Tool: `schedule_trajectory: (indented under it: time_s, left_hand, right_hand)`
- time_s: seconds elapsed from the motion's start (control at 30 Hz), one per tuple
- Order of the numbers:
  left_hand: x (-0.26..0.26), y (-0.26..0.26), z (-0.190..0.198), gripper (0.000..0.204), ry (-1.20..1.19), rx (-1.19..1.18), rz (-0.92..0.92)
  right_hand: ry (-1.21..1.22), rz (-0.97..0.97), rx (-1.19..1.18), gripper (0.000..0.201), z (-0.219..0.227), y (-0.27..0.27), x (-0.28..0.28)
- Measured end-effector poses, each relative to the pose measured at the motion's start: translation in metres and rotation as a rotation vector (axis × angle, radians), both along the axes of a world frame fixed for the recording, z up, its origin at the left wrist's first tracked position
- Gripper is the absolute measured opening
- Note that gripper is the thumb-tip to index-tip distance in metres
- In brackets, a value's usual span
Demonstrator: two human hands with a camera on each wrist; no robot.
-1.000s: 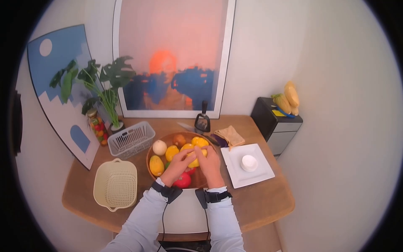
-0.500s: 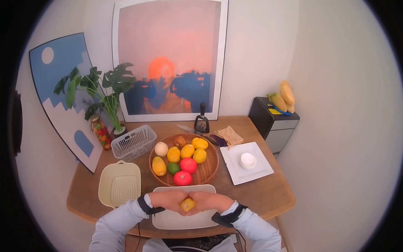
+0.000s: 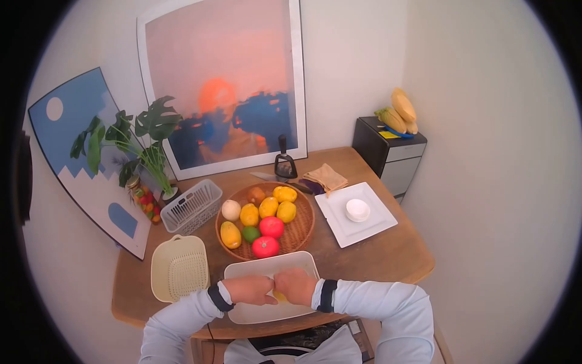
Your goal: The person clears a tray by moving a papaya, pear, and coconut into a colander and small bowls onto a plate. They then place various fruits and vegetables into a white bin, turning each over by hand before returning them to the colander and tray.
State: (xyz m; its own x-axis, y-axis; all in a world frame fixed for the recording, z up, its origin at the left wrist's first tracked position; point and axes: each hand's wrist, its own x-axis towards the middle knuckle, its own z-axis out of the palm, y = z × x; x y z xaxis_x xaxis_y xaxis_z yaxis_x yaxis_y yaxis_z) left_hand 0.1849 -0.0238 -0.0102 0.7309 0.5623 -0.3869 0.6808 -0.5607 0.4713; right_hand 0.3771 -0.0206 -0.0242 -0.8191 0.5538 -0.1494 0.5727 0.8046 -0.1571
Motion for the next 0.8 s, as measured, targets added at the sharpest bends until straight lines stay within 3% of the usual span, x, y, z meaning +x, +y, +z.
schedule_trajectory:
  time_s: [0.03, 0.13, 0.23, 0.33, 0.43, 0.53, 0.63, 0.77, 0.8]
  left_hand:
    - [-0.001, 0.0, 0.004, 0.046, 0.0, 0.013, 0.006]
    - [-0.003, -0.003, 0.012, 0.047, 0.032, 0.025, 0.027]
    - [-0.003, 0.0, 0.004, 0.046, 0.072, -0.004, 0.025]
    - [-0.002, -0.002, 0.006, 0.045, 0.054, -0.037, -0.002]
    - [-0.001, -0.005, 0.017, 0.042, 0.098, -0.085, -0.001]
    - [-0.007, -0.003, 0.017, 0.042, 0.007, -0.058, 0.051]
    - [-0.012, -0.006, 0.029, 0.042, -0.071, 0.03, 0.157]
    - [-0.018, 0.0, 0.023, 0.045, 0.017, 0.046, 0.103]
    - [-0.017, 0.0, 0.023, 0.045, 0.037, 0.024, 0.081]
  right_hand:
    - [0.1, -0.006, 0.136, 0.046, -0.009, -0.001, 0.0]
    - [-0.157, 0.014, -0.26, 0.054, 0.057, -0.008, -0.004]
    - [-0.024, -0.038, -0.229, 0.054, 0.019, 0.002, -0.003]
    - [-0.145, 0.025, -0.522, 0.053, -0.004, 0.006, -0.014]
    - [-0.077, -0.005, -0.698, 0.055, -0.035, 0.008, -0.023]
    - [-0.219, -0.003, -0.41, 0.06, 0.009, -0.001, -0.033]
    - [-0.214, -0.099, 0.111, 0.063, 0.019, -0.008, -0.024]
    - [-0.001, -0.066, -0.181, 0.068, 0.001, 0.013, -0.016]
    - [-0.071, -0.062, -0.212, 0.067, -0.001, 0.012, -0.015]
